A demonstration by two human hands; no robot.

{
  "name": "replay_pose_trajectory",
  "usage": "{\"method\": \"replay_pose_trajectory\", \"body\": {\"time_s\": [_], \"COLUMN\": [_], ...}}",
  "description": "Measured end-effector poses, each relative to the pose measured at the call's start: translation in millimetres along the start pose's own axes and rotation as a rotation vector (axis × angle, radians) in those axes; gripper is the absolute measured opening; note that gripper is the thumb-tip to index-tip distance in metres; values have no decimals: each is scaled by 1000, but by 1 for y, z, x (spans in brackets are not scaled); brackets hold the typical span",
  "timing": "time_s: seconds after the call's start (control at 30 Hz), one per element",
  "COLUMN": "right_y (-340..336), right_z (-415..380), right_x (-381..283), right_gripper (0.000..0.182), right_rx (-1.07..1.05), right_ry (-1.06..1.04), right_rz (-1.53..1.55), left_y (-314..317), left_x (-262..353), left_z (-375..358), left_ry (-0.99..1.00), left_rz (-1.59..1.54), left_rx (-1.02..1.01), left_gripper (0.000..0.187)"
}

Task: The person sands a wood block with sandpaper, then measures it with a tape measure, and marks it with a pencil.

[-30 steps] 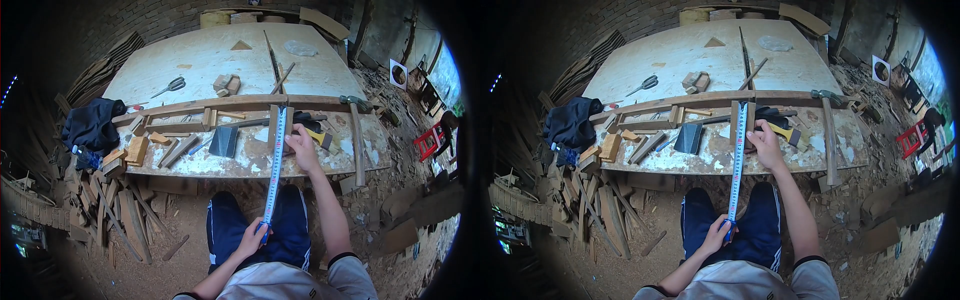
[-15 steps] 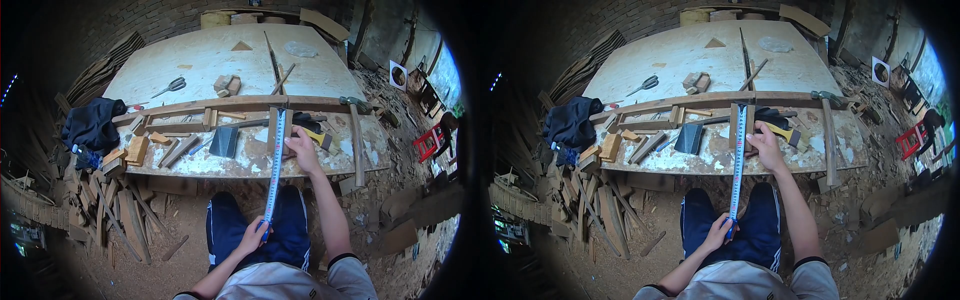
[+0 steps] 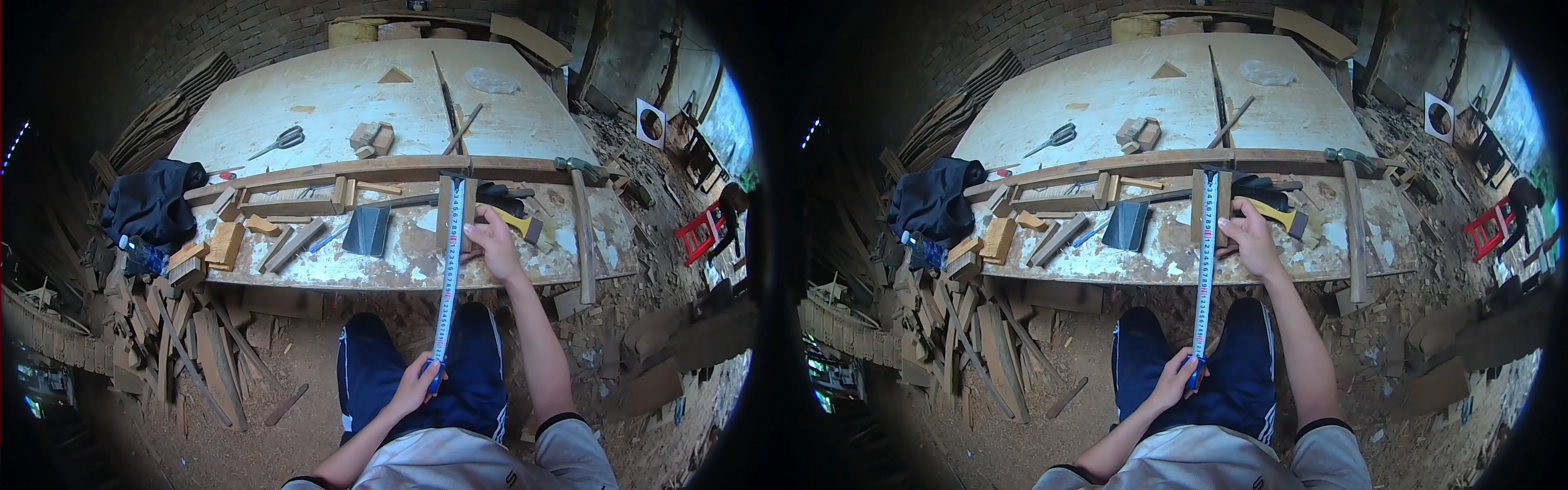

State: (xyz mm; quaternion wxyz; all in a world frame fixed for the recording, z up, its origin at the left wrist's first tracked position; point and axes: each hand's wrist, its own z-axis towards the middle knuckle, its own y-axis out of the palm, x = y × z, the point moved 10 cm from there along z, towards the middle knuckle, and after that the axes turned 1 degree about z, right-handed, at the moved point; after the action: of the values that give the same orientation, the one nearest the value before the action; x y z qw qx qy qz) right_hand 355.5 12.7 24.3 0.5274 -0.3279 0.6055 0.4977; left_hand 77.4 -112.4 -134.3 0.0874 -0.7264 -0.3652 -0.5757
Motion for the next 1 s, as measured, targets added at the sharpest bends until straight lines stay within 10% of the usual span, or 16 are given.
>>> {"method": "replay_pose_trajectory", "body": {"time_s": [1.0], "right_y": [3], "right_z": [0], "right_x": [1], "right_gripper": [27], "right_rx": [-14], "right_ry": [-7], "right_rz": [-65], "left_y": [-1], "left_x": [-6], "left_z": [-1], "left_ry": [-30], "left_rz": [21], "left_rx": [23], "left_gripper": [35]}}
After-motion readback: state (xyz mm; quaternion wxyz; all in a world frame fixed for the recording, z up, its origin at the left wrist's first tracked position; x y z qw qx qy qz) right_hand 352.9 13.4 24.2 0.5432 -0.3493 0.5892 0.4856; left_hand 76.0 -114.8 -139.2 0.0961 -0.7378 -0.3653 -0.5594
